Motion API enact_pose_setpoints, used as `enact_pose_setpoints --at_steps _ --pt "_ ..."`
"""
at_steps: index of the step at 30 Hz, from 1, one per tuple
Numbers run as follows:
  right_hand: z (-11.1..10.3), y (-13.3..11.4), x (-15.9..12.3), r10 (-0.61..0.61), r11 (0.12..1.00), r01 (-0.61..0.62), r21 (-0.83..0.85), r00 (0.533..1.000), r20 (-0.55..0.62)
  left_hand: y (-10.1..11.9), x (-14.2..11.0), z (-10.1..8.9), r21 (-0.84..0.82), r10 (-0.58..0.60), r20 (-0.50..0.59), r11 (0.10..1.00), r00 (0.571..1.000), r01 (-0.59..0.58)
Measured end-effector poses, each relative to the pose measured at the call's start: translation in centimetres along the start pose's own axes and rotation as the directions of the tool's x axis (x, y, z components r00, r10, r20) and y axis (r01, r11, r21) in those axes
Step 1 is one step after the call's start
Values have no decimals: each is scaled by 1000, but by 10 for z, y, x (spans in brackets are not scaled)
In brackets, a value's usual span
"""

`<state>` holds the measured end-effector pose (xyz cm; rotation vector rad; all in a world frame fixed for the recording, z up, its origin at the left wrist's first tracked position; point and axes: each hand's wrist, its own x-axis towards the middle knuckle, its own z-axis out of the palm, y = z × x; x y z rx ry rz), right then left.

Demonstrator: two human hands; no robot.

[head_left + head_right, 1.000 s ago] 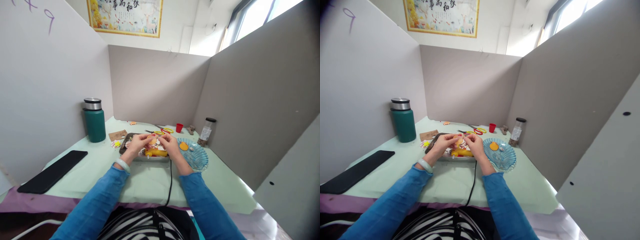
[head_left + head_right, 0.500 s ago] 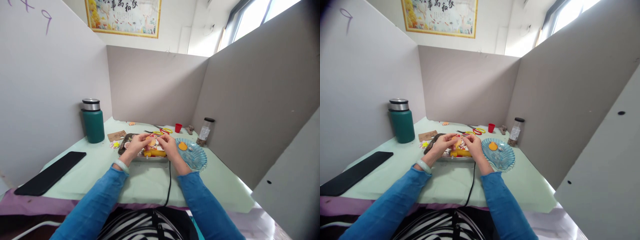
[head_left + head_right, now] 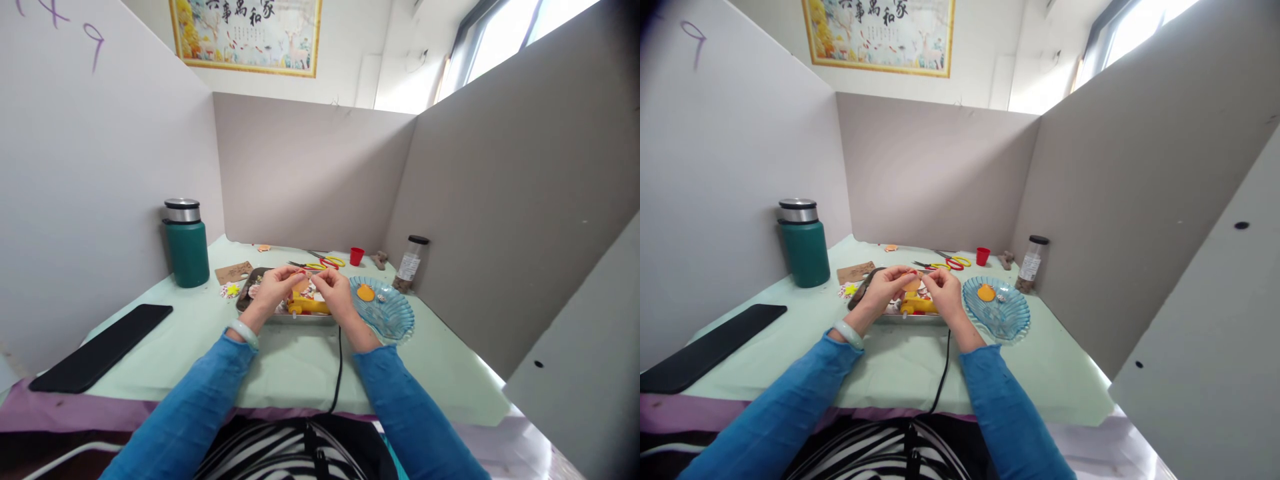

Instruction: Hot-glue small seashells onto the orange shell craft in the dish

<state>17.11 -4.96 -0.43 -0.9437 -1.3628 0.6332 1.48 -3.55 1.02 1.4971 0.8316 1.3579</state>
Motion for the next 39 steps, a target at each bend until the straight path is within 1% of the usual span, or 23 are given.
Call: enact_pose_setpoints --at_steps 11,16,21,28,39 --pt "-1 1 1 -7 1000 7 15 1000 11 3 -2 1 40 73 34 996 997 -75" --pt "-1 0 0 -19 999 18 44 1000 11 2 -2 1 55 80 26 995 996 -82" --pt "-1 -4 -2 -18 999 17 40 1000 7 4 -4 2 62 91 12 994 996 -92" --pt "-1 -4 -2 -29 998 29 58 1000 10 1 -2 1 56 95 10 994 995 -95" --pt "0 -2 -2 -28 998 28 61 1000 11 -1 -1 -1 41 104 30 994 994 -105"
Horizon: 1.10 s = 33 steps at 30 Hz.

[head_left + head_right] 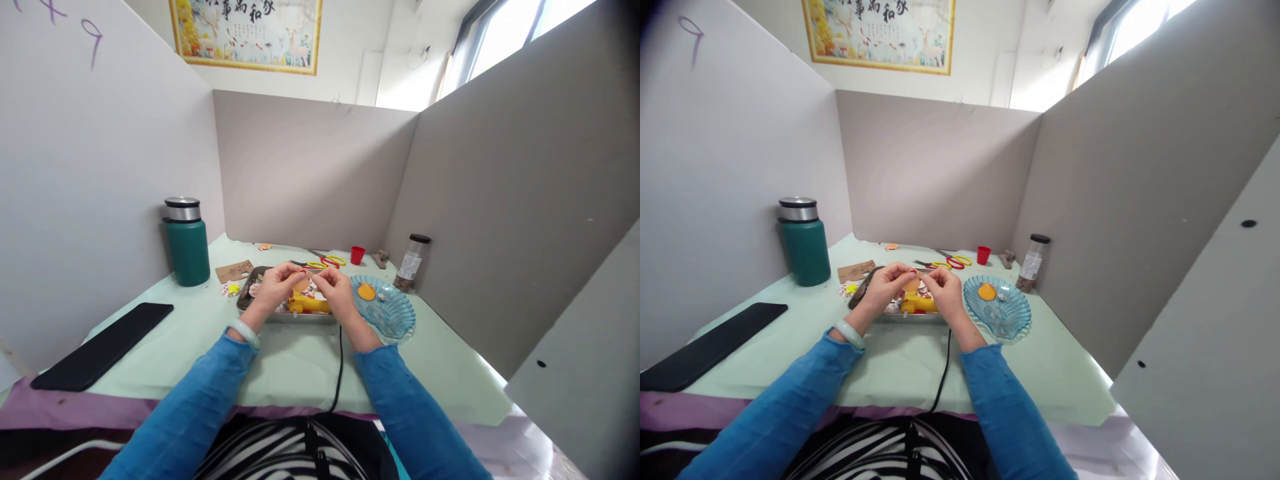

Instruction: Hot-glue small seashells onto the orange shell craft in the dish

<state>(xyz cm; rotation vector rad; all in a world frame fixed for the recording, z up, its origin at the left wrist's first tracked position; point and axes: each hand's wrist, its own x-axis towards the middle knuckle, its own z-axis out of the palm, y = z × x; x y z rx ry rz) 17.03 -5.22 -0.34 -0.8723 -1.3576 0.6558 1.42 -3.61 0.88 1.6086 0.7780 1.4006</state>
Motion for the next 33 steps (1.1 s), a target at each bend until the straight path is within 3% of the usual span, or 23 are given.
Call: enact_pose_setpoints --at_steps 10,18,33 --pt "1 5 -1 -75 993 73 -93 997 -14 2 -1 -1 -13 -23 61 1000 998 24" --pt "0 1 -4 -72 987 78 -139 996 50 7 -2 -1 -34 -22 43 999 999 24" --pt "-2 -2 -5 -93 985 99 -142 994 49 11 -5 1 41 -47 -6 998 999 47"
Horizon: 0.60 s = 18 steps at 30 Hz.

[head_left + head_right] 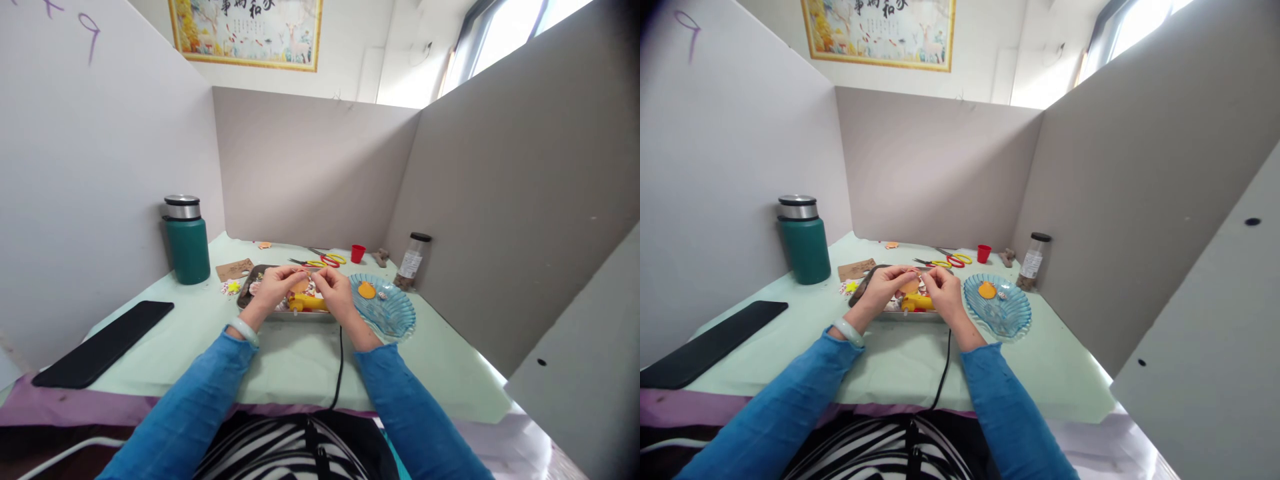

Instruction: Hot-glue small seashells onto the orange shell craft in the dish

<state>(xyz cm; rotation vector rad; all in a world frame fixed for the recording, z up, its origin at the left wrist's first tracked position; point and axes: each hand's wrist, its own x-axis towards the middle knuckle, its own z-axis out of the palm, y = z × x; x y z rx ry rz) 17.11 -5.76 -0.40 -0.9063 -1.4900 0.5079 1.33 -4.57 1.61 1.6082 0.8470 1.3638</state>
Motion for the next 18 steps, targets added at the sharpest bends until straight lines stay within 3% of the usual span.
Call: enact_pose_setpoints --at_steps 18 --pt "-1 2 0 -8 1000 8 1 1000 3 0 1 -1 0 29 8 1000 1000 -29"
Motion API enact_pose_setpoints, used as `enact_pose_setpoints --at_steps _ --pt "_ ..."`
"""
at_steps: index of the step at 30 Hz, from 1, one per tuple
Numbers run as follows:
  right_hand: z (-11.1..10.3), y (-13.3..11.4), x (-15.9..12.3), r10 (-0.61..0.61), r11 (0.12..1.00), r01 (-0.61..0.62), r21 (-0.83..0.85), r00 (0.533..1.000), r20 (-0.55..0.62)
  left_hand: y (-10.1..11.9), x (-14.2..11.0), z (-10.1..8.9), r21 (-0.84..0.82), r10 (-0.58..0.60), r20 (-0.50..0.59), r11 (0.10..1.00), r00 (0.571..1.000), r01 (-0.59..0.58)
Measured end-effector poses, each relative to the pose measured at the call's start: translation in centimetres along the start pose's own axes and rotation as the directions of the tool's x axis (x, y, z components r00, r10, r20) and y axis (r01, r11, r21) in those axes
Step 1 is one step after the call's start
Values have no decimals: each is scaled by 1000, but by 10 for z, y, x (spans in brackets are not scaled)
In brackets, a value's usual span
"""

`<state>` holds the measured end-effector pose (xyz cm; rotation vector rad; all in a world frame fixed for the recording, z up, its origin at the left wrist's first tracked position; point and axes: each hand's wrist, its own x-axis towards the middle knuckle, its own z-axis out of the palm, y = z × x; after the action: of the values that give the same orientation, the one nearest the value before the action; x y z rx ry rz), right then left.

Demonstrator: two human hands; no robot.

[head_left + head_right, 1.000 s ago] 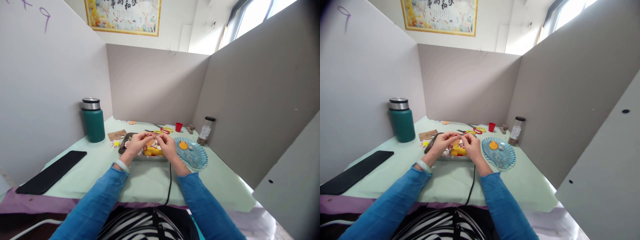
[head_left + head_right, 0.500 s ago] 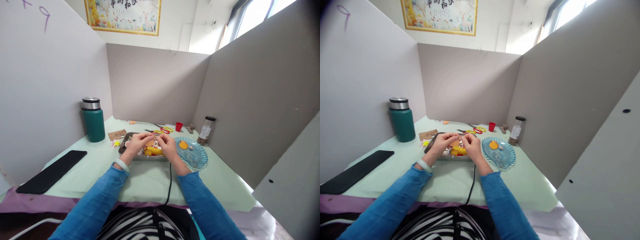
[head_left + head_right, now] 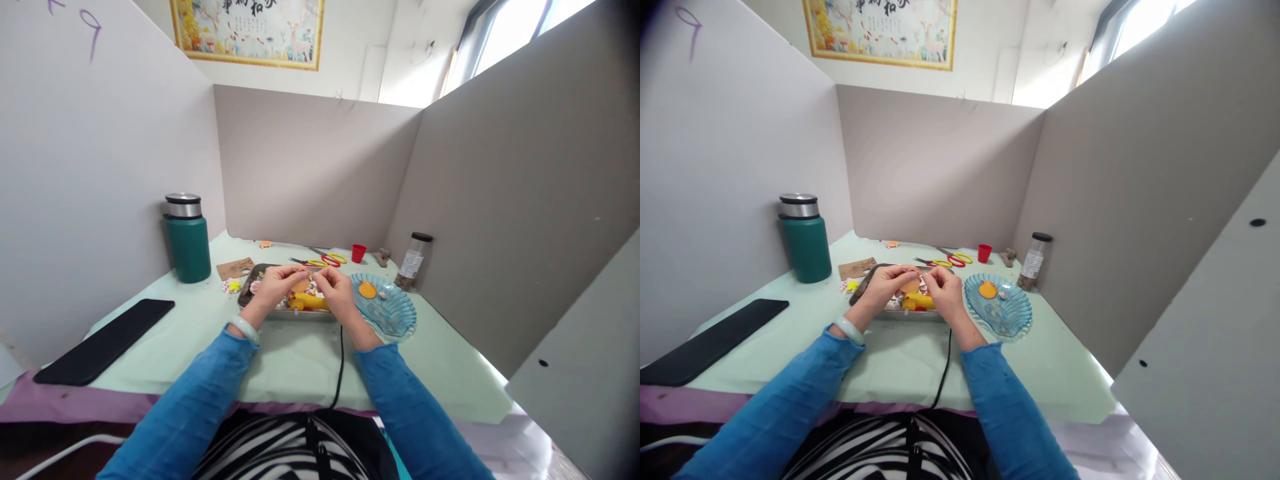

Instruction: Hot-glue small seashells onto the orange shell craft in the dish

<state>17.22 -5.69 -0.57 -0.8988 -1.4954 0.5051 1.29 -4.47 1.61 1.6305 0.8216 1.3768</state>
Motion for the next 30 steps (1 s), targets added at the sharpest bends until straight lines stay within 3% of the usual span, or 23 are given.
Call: enact_pose_setpoints --at_steps 11,15,18,22,25,30 --pt "0 1 0 -9 1000 9 -1 1000 -1 1 0 0 20 14 11 1000 1000 -14" --pt "0 4 3 27 1000 -27 -6 1000 7 -3 2 -1 -30 -29 8 999 1000 29" --pt "-2 9 4 38 991 -29 -132 997 66 -11 9 -5 -126 -70 -51 990 996 63" --pt "-6 10 3 8 897 102 -430 969 247 -20 17 -15 -264 -122 -197 962 973 67" --pt "-9 7 2 48 827 149 -543 942 332 -22 19 -19 -317 -187 -212 942 959 114" --pt "-18 3 4 165 795 107 -598 910 382 -23 19 -19 -385 -274 -206 905 939 180"
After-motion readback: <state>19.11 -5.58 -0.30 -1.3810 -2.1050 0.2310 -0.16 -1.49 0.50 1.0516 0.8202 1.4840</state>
